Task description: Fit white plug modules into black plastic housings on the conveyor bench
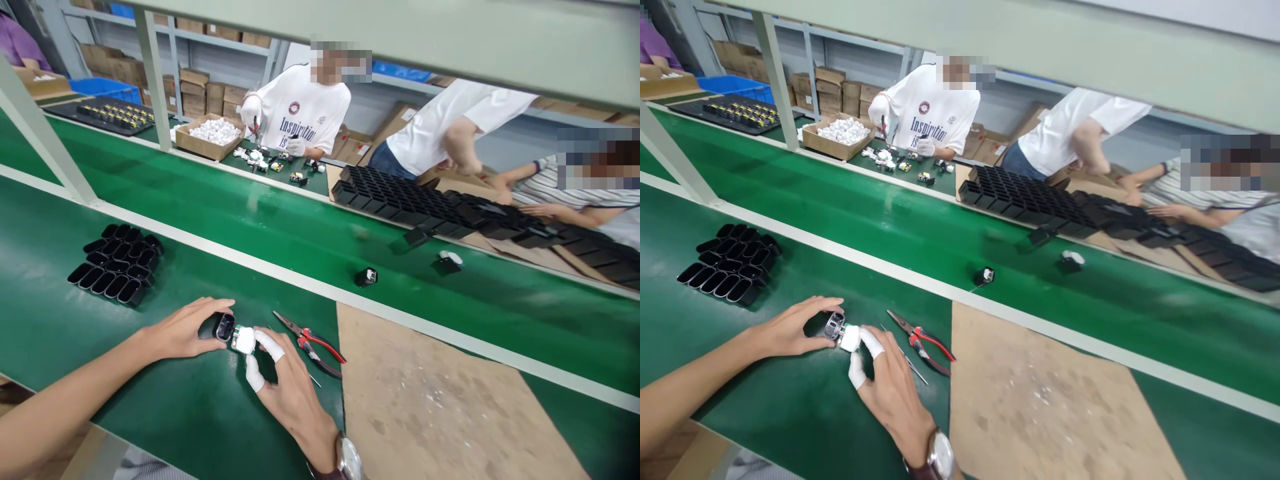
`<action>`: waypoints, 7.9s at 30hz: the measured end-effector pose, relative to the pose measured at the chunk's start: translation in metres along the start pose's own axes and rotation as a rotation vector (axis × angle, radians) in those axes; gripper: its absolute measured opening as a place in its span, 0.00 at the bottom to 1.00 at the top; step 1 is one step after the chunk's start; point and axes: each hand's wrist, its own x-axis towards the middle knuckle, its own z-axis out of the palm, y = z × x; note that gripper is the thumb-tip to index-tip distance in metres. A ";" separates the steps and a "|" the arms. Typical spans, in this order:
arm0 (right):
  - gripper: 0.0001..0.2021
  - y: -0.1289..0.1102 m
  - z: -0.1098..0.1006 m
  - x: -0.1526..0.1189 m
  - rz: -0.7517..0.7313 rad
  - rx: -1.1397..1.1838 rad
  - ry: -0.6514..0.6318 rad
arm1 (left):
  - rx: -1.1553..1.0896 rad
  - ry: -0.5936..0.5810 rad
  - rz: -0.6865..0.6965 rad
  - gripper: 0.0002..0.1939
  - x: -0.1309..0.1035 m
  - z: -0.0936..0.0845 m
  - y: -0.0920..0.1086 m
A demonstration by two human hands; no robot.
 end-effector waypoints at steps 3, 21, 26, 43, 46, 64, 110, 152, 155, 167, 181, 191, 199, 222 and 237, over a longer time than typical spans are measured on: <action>0.29 -0.003 -0.003 0.001 -0.052 -0.048 0.049 | 0.015 0.032 0.079 0.39 0.000 0.005 0.002; 0.25 -0.005 -0.008 0.002 -0.136 -0.196 -0.011 | 0.009 0.056 0.143 0.36 0.001 0.011 0.007; 0.22 -0.007 -0.008 0.004 -0.136 -0.193 -0.015 | 0.025 0.040 0.156 0.38 0.001 0.011 0.007; 0.16 -0.006 -0.008 0.003 -0.139 -0.067 0.006 | -0.016 -0.014 0.101 0.37 -0.004 0.021 0.009; 0.08 -0.007 -0.009 0.002 -0.137 -0.029 -0.023 | -0.041 -0.037 0.060 0.35 -0.005 0.026 0.010; 0.14 0.023 -0.016 -0.004 0.028 -0.366 -0.029 | -0.065 -0.023 0.050 0.31 -0.001 0.012 0.014; 0.13 -0.003 -0.021 0.010 -0.226 -0.379 -0.077 | -0.140 -0.091 0.042 0.35 0.003 0.022 0.012; 0.13 -0.001 -0.020 0.009 -0.193 -0.378 -0.125 | -0.153 -0.096 0.023 0.33 0.003 0.023 0.011; 0.14 -0.001 -0.020 0.009 -0.187 -0.372 -0.118 | -0.157 -0.097 0.017 0.33 0.004 0.022 0.012; 0.13 0.021 -0.013 -0.004 -0.040 -0.496 -0.174 | -0.116 -0.107 0.001 0.33 0.003 0.019 0.016; 0.16 -0.003 -0.011 0.012 -0.003 0.009 -0.283 | -0.150 -0.084 0.027 0.31 0.003 0.022 0.013; 0.14 0.004 -0.010 0.007 -0.044 0.045 -0.213 | -0.164 -0.093 0.005 0.31 0.001 0.022 0.013; 0.20 0.004 -0.007 0.001 -0.005 0.100 -0.174 | -0.130 -0.078 0.015 0.31 -0.001 0.023 0.011; 0.19 0.010 -0.002 -0.009 -0.082 0.027 -0.190 | -0.275 0.120 0.243 0.03 0.003 0.030 0.014; 0.31 0.007 0.009 0.004 0.671 0.996 -0.257 | -1.036 -0.107 -0.281 0.28 0.011 0.023 0.020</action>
